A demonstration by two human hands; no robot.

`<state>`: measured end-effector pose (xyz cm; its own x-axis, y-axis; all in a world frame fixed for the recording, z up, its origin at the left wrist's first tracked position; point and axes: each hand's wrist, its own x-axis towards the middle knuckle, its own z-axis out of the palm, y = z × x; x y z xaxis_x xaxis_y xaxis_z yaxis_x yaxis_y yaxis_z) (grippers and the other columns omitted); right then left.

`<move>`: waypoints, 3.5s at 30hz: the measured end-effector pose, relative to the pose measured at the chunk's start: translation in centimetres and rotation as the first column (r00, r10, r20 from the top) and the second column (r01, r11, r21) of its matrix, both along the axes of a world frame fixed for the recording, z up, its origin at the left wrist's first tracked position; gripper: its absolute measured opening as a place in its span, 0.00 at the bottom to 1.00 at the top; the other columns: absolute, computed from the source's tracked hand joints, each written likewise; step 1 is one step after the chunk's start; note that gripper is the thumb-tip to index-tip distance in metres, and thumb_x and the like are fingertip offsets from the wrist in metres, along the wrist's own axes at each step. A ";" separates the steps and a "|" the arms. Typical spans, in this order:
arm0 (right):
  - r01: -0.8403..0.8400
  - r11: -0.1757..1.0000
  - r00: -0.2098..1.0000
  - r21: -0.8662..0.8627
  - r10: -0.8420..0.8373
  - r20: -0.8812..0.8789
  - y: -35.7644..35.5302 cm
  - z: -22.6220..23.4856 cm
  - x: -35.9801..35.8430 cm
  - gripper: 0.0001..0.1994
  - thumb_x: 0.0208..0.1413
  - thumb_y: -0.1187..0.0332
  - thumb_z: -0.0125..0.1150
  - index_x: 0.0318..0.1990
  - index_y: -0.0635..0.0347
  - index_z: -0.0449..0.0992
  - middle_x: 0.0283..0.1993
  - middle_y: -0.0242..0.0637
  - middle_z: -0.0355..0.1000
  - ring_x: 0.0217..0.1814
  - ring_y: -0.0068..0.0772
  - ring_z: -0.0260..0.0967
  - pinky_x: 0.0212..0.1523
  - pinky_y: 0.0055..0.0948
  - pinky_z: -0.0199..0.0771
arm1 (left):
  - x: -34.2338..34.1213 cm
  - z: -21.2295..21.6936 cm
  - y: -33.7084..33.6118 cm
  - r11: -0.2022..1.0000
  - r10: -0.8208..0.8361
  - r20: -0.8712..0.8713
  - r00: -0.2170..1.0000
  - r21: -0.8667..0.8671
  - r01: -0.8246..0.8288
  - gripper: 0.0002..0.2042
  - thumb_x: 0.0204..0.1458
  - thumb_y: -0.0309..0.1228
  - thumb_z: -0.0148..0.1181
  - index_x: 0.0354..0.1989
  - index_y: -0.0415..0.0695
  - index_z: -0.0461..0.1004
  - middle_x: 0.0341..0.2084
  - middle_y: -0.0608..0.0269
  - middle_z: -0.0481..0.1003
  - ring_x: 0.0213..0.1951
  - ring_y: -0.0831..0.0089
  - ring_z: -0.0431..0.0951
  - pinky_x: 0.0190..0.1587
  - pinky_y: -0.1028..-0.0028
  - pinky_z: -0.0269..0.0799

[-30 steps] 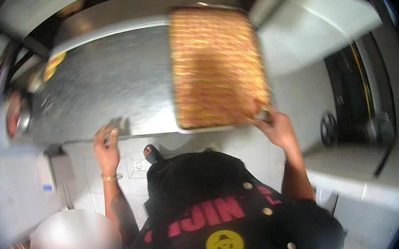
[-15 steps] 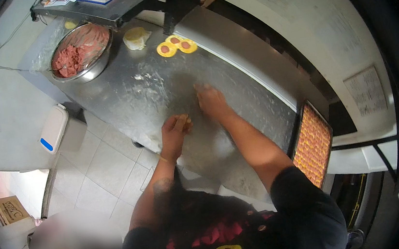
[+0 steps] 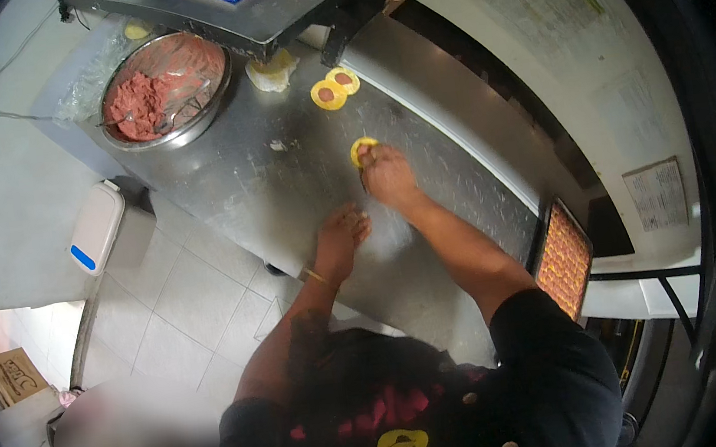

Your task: The person repeatedly picks up small yellow dough pieces and red meat portions, folds the dough around the meat, and places the assembled items onto a large metal tray. The process continues until the tray is nearly full.

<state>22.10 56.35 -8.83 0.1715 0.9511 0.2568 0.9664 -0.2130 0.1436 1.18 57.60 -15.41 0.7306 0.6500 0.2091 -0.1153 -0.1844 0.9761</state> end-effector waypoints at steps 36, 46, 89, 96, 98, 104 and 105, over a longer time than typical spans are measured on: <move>0.741 0.580 -0.127 0.339 0.617 -0.777 -45.7 11.6 -25.9 0.13 0.65 0.70 0.63 0.52 0.68 0.76 0.43 0.33 0.78 0.41 0.19 0.75 0.42 0.25 0.78 | -13.0 19.9 -34.8 0.751 -0.049 0.311 0.949 -0.616 0.240 0.09 0.68 0.22 0.56 0.51 0.34 0.79 0.44 0.60 0.80 0.40 0.77 0.78 0.40 0.77 0.75; 0.577 0.589 0.366 0.566 0.433 -0.824 -45.6 15.5 -33.8 0.13 0.62 0.73 0.66 0.53 0.64 0.78 0.41 0.34 0.79 0.42 0.19 0.75 0.41 0.26 0.77 | -21.0 23.7 -33.7 0.647 -0.101 0.380 0.920 -0.677 0.351 0.10 0.66 0.21 0.59 0.54 0.38 0.78 0.47 0.58 0.79 0.45 0.74 0.79 0.44 0.76 0.77; 0.794 0.468 0.318 0.387 0.223 -0.922 -41.3 19.3 -40.9 0.36 0.52 0.68 0.77 0.66 0.63 0.66 0.44 0.36 0.80 0.49 0.28 0.76 0.52 0.30 0.76 | -24.5 22.0 -32.6 0.296 -0.435 0.469 0.769 -0.732 0.614 0.10 0.68 0.28 0.59 0.54 0.40 0.78 0.48 0.61 0.81 0.52 0.71 0.80 0.58 0.68 0.77; 0.774 0.437 0.413 0.459 0.201 -0.888 -44.3 18.0 -42.2 0.28 0.53 0.68 0.75 0.59 0.61 0.68 0.41 0.35 0.77 0.45 0.28 0.74 0.52 0.32 0.75 | -24.9 20.7 -34.1 0.131 -0.490 0.483 0.726 -0.782 0.609 0.11 0.68 0.29 0.58 0.55 0.40 0.77 0.53 0.63 0.79 0.53 0.72 0.79 0.59 0.69 0.76; 0.783 0.445 0.388 0.434 0.195 -0.901 -45.7 17.7 -42.1 0.27 0.53 0.68 0.75 0.58 0.60 0.68 0.41 0.35 0.76 0.44 0.29 0.74 0.51 0.32 0.75 | -25.1 20.4 -34.8 0.100 -0.535 0.473 0.700 -0.787 0.608 0.10 0.67 0.29 0.59 0.54 0.41 0.76 0.53 0.64 0.78 0.53 0.73 0.79 0.59 0.69 0.76; 0.745 0.425 0.515 0.515 0.125 -0.848 -50.2 17.6 -40.2 0.25 0.52 0.66 0.74 0.55 0.60 0.70 0.39 0.37 0.76 0.41 0.32 0.75 0.44 0.34 0.77 | -23.5 21.5 -38.8 0.145 -0.607 0.396 0.689 -0.797 0.586 0.08 0.67 0.30 0.61 0.50 0.42 0.77 0.49 0.66 0.79 0.51 0.74 0.79 0.57 0.69 0.75; 0.781 0.412 0.453 0.469 0.143 -0.880 -51.6 17.6 -39.8 0.25 0.52 0.65 0.74 0.54 0.61 0.70 0.40 0.39 0.76 0.41 0.34 0.76 0.45 0.35 0.77 | -23.2 21.2 -39.8 0.154 -0.614 0.387 0.688 -0.796 0.585 0.07 0.67 0.29 0.60 0.49 0.42 0.77 0.48 0.66 0.79 0.51 0.73 0.79 0.57 0.69 0.75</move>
<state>-17.70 4.79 8.80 0.9310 0.1856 0.3142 0.3328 -0.0783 -0.9397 -21.99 17.79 5.77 0.9727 -0.1869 -0.1375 0.2320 0.7980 0.5562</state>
